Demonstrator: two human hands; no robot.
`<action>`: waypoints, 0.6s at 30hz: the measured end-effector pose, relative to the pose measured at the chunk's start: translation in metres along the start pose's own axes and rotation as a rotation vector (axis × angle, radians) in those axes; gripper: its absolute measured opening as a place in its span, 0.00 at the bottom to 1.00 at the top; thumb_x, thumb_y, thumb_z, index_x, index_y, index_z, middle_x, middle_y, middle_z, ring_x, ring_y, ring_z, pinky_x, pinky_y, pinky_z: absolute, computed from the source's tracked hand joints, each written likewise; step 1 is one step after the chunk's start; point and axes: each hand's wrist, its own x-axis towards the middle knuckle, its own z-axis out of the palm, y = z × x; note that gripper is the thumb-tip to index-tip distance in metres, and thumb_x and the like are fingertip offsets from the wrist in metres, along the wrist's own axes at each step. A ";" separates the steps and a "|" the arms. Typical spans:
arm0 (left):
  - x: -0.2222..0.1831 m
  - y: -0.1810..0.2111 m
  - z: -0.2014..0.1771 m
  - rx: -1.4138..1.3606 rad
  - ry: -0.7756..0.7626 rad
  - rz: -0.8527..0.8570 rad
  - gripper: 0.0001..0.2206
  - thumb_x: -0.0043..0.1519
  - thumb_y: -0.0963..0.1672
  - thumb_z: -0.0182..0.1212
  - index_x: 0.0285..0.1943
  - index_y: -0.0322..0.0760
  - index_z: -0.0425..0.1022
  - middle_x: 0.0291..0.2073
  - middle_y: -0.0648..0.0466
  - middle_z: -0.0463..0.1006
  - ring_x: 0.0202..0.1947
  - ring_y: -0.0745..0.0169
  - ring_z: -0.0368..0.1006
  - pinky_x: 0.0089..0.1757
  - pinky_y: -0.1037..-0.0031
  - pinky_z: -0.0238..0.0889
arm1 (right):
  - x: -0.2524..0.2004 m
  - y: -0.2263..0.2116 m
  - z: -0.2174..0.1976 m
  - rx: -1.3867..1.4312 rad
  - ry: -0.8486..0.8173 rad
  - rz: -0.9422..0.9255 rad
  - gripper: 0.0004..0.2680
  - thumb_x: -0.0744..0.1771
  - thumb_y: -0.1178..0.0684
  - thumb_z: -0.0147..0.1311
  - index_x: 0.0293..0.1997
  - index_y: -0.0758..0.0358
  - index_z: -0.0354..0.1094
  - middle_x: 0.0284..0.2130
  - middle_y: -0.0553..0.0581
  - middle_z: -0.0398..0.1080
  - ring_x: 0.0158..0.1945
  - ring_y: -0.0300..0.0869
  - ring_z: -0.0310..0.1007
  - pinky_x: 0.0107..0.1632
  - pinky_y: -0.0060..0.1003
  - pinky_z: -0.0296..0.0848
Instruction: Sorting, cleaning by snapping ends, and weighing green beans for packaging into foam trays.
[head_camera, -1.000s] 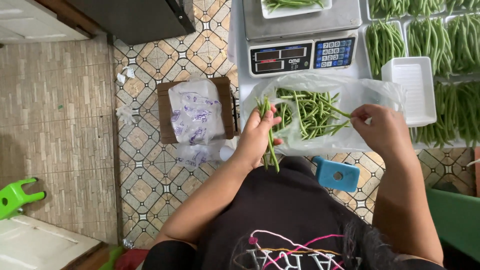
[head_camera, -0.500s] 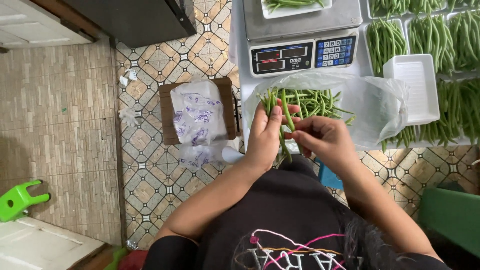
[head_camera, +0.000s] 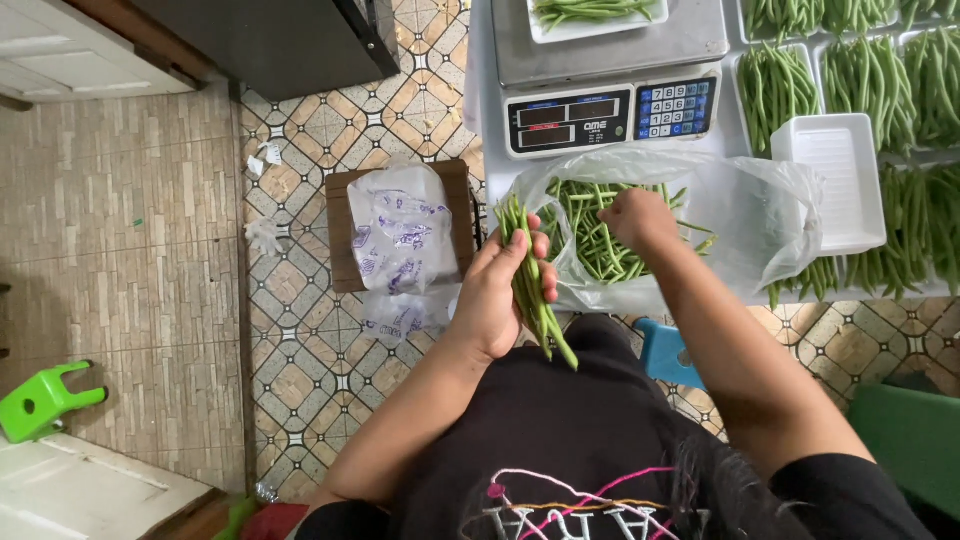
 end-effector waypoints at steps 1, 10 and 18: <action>-0.002 0.001 0.001 0.013 -0.001 -0.018 0.13 0.73 0.46 0.48 0.60 0.34 0.65 0.37 0.50 0.69 0.27 0.61 0.73 0.28 0.71 0.75 | 0.001 -0.006 0.007 -0.005 0.004 0.035 0.10 0.67 0.48 0.58 0.40 0.64 0.79 0.27 0.67 0.76 0.31 0.59 0.78 0.36 0.52 0.76; -0.010 -0.001 -0.010 0.056 0.019 -0.019 0.13 0.73 0.46 0.48 0.60 0.34 0.65 0.38 0.49 0.71 0.26 0.63 0.72 0.28 0.73 0.73 | 0.016 -0.006 0.066 -0.253 0.035 0.080 0.11 0.65 0.48 0.50 0.42 0.64 0.74 0.36 0.63 0.76 0.41 0.60 0.80 0.41 0.59 0.77; -0.012 -0.007 -0.001 0.109 -0.039 -0.029 0.12 0.73 0.46 0.48 0.59 0.34 0.65 0.37 0.49 0.72 0.26 0.64 0.73 0.28 0.74 0.74 | 0.015 -0.011 0.088 -0.238 0.021 0.048 0.10 0.66 0.52 0.53 0.42 0.68 0.77 0.34 0.64 0.77 0.40 0.61 0.80 0.38 0.62 0.77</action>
